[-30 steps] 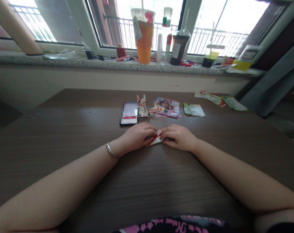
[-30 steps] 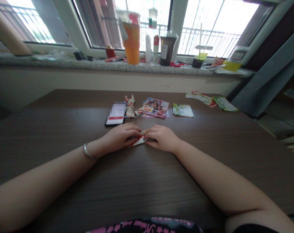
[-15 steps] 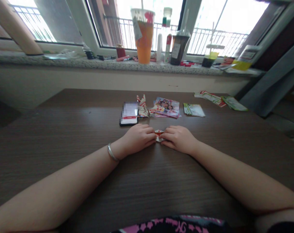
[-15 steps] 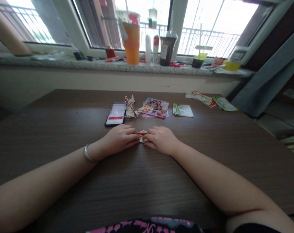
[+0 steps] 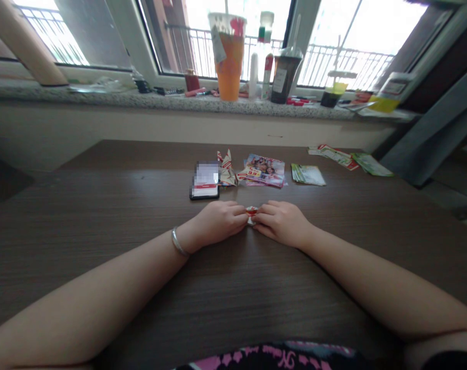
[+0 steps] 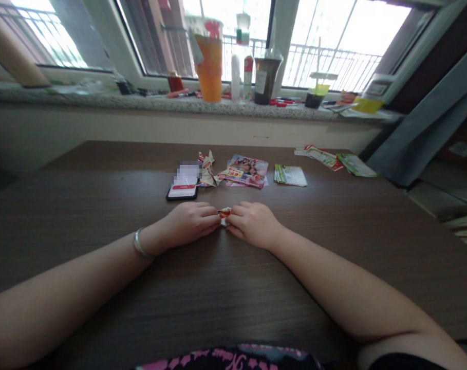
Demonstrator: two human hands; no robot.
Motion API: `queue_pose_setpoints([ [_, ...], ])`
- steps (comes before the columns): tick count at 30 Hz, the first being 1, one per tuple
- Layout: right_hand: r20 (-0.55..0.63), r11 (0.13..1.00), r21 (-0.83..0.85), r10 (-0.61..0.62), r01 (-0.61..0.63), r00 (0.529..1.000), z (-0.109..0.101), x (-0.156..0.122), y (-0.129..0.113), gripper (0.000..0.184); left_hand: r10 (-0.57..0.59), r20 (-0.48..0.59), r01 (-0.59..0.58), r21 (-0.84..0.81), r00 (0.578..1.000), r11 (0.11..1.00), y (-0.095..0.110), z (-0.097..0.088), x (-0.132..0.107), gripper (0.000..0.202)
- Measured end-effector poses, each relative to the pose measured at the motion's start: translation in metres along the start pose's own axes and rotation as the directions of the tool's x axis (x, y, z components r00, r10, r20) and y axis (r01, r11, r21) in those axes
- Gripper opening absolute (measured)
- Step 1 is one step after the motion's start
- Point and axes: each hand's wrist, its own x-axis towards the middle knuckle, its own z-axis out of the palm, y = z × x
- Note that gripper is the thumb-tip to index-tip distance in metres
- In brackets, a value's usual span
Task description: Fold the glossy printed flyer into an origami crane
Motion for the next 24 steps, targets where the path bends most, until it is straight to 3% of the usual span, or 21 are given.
queue_pose_setpoints([
  [4, -0.018, 0.999, -0.033, -0.030, 0.030, 0.999, -0.0004, 0.0020, -0.0017, 0.024, 0.073, -0.005, -0.073, 0.025, 0.997, 0.997, -0.0021, 0.0005, -0.0011, 0.018],
  [12, -0.026, 1.000, -0.017, -0.013, 0.013, 1.000, 0.0001, 0.0033, -0.0032, 0.027, 0.060, 0.002, -0.060, 0.011, 0.998, 0.998, -0.0009, -0.0016, 0.0002, 0.015],
  [19, 0.022, 0.989, 0.106, 0.101, -0.102, 0.995, -0.0035, 0.0056, -0.0024, 0.023, -0.007, 0.029, 0.009, -0.066, 1.000, 0.998, 0.0019, -0.0046, 0.0028, 0.017],
  [24, 0.063, 0.932, 0.298, 0.199, -0.209, 0.978, 0.0009, 0.0073, 0.0033, 0.016, -0.035, 0.017, 0.036, -0.075, 0.999, 0.997, 0.0045, -0.0050, 0.0032, 0.020],
])
